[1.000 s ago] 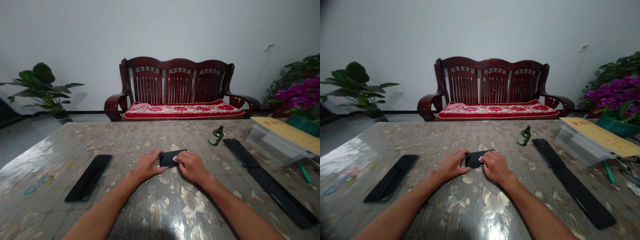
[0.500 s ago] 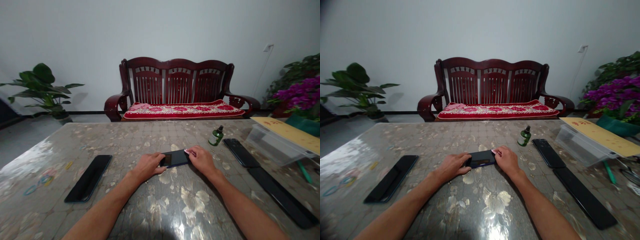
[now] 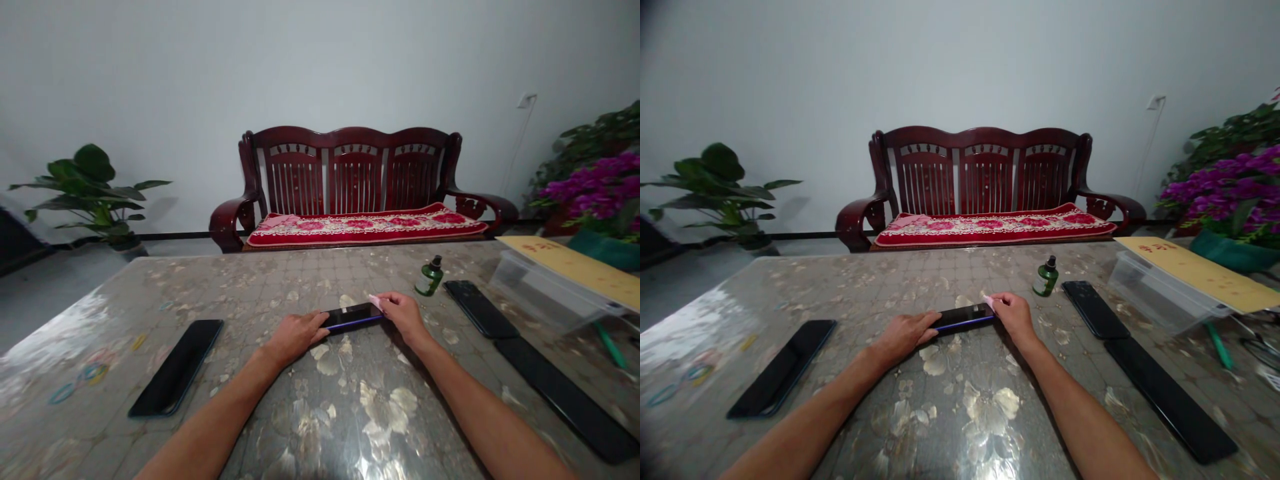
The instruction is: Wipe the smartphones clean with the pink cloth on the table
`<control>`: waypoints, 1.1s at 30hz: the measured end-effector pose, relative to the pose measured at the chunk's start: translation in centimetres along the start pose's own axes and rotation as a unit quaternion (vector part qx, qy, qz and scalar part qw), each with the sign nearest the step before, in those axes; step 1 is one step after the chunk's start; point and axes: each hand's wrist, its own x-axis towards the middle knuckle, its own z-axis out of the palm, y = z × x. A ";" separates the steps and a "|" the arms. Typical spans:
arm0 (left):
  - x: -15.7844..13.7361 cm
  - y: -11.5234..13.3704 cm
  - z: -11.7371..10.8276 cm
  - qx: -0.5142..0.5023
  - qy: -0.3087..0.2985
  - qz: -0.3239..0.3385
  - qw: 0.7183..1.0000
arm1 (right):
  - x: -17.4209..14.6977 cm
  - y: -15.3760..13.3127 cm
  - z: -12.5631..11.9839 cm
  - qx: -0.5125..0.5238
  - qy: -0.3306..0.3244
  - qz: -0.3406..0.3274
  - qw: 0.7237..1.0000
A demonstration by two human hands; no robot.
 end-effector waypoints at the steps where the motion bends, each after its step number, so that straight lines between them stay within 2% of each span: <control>1: 0.1 -0.1 0.1 0.002 0.004 0.004 1.000 | 0.0 0.0 0.1 0.017 0.004 0.006 1.000; 4: 0.2 -0.7 0.5 0.016 0.026 0.012 0.999 | 0.3 0.0 0.4 0.064 0.012 0.027 0.998; 10: 0.3 -1.6 1.6 0.035 0.118 0.029 0.992 | 0.7 -0.1 0.7 0.128 0.015 0.058 0.990; 13: 0.3 -1.6 1.3 0.032 0.125 0.023 0.991 | 0.5 -0.4 0.8 0.143 0.014 0.058 0.988; 16: 0.6 -1.4 0.4 0.021 0.107 0.006 0.994 | 0.5 -0.8 0.9 0.155 0.024 0.064 0.986; 22: 2.1 -0.9 -1.5 0.003 0.058 -0.095 0.994 | 1.0 -0.9 0.9 0.186 0.045 0.074 0.979; 26: 3.4 -0.5 -2.3 -0.051 0.044 -0.169 0.983 | 1.3 -0.8 0.4 0.213 0.071 0.082 0.971; 30: 4.5 -0.4 -2.4 -0.114 0.050 -0.237 0.964 | 1.7 -0.6 0.0 0.241 0.082 0.096 0.962; 33: 4.9 -0.7 -1.9 -0.134 0.047 -0.258 0.956 | 2.0 -0.5 -0.2 0.256 0.082 0.103 0.958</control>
